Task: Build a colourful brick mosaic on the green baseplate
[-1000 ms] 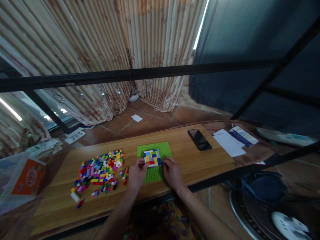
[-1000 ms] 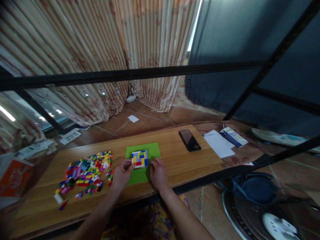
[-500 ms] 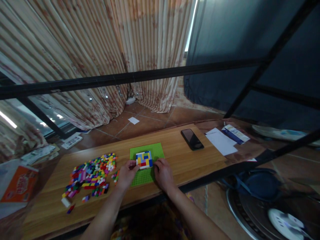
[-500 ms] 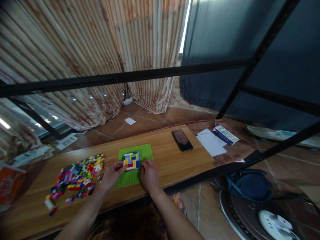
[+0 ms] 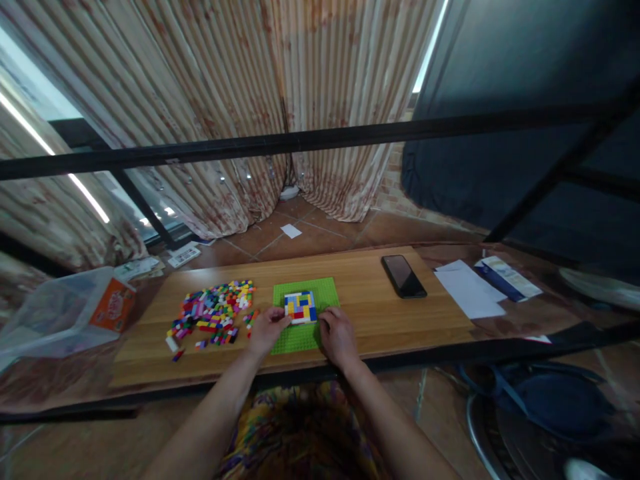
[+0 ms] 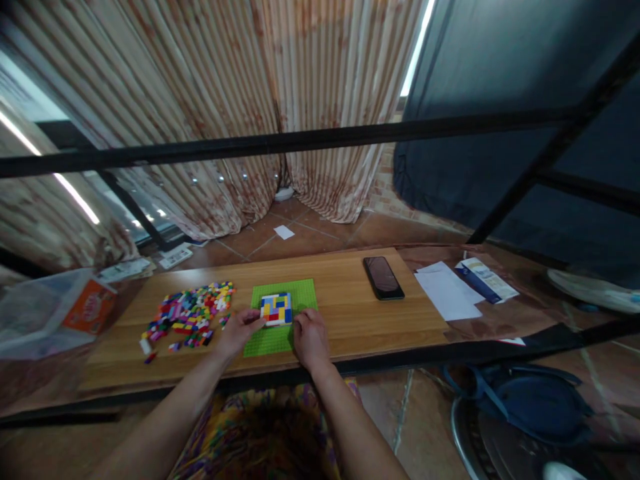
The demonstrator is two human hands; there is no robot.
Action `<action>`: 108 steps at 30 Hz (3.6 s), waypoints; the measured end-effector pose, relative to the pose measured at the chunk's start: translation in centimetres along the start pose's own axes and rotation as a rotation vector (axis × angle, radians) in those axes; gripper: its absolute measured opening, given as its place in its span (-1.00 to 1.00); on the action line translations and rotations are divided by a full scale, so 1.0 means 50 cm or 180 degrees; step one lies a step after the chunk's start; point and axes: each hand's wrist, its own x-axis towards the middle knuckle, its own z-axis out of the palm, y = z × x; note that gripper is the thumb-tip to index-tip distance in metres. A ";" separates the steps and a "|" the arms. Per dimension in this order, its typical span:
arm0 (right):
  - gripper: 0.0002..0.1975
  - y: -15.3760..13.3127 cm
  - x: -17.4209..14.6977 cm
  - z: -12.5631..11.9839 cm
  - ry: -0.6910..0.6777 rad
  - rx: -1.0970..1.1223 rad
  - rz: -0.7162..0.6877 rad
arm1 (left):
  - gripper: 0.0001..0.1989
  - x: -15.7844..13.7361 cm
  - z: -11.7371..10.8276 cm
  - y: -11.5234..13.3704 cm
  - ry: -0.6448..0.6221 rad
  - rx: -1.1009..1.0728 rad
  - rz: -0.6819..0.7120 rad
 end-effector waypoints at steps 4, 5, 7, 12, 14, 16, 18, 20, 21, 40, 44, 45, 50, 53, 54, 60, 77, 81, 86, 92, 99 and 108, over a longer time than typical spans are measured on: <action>-0.75 0.009 -0.010 0.000 -0.0029 -0.0006 -0.0108 | -0.83 -0.014 0.006 -0.003 0.0082 0.0071 -0.0019; -0.75 0.011 -0.012 0.001 -0.0019 -0.0012 -0.0125 | -0.84 -0.016 0.007 -0.003 0.0095 0.0086 -0.0026; -0.74 0.013 -0.014 0.002 0.0006 -0.0052 -0.0141 | -0.84 -0.019 0.007 0.000 0.0117 0.0137 -0.0033; -0.74 0.014 -0.016 0.002 0.0000 -0.0151 -0.0198 | -0.81 -0.018 0.005 0.010 0.0113 0.0383 -0.0073; -0.75 0.016 -0.017 0.002 -0.0022 -0.0175 -0.0208 | -0.79 -0.015 0.004 0.010 0.0080 0.0490 -0.0100; -0.74 0.019 -0.018 0.003 -0.0010 -0.0212 -0.0188 | -0.77 -0.012 0.004 0.007 0.0034 0.0592 -0.0138; -0.74 0.022 -0.019 0.006 0.0011 -0.0247 -0.0196 | -0.75 -0.011 0.004 0.005 -0.0017 0.0683 -0.0180; -0.74 0.025 -0.021 0.007 0.0020 -0.0285 -0.0231 | -0.72 -0.012 0.003 0.005 -0.0066 0.0753 -0.0215; -0.75 0.027 -0.022 0.008 0.0015 -0.0308 -0.0250 | -0.71 -0.013 0.003 0.006 -0.0085 0.0780 -0.0226; -0.72 0.061 -0.028 0.020 0.0121 -0.0440 -0.0420 | -0.76 -0.024 0.013 0.035 -0.0076 0.1152 -0.0355; -0.73 0.052 -0.026 0.018 0.0120 -0.0496 -0.0426 | -0.76 -0.027 0.017 0.046 -0.0019 0.1330 -0.0395; -0.73 0.047 -0.025 0.016 0.0100 -0.0508 -0.0410 | -0.76 -0.028 0.018 0.049 -0.0016 0.1374 -0.0400; -0.74 0.027 -0.019 0.007 -0.0019 -0.0534 -0.0355 | -0.76 -0.025 0.019 0.063 -0.0024 0.1517 -0.0435; -0.75 0.025 -0.017 0.006 -0.0014 -0.0578 -0.0384 | -0.76 -0.023 0.015 0.067 -0.0044 0.1513 -0.0423; -0.75 0.026 -0.017 0.006 -0.0015 -0.0588 -0.0400 | -0.77 -0.022 0.013 0.067 -0.0063 0.1501 -0.0409; -0.74 0.028 -0.017 0.008 -0.0059 -0.0594 -0.0331 | -0.77 -0.023 0.001 0.061 -0.0164 0.1468 -0.0287; -0.50 -0.050 0.108 -0.026 0.0102 -0.0517 -0.0223 | -0.77 -0.136 -0.039 -0.007 0.0162 0.0512 0.0505; -0.31 -0.106 0.177 0.033 -0.0427 -0.1202 -0.0243 | -0.80 -0.169 -0.130 -0.044 0.0760 0.0394 0.0624; -0.24 -0.098 0.156 0.113 -0.1453 -0.1843 0.0000 | -0.75 -0.166 -0.277 -0.094 0.2058 0.0706 -0.0040; -0.21 -0.080 0.151 0.122 -0.1494 -0.2074 -0.0087 | -0.68 -0.122 -0.362 -0.143 0.2347 0.1450 -0.0735; -0.28 -0.071 0.159 0.124 -0.1500 -0.2029 -0.0216 | -0.75 -0.102 -0.357 -0.139 0.2120 0.2074 -0.0835; -0.44 -0.071 0.157 0.106 -0.0508 -0.1372 -0.0493 | -0.68 -0.090 -0.381 -0.151 0.2148 0.1672 -0.0899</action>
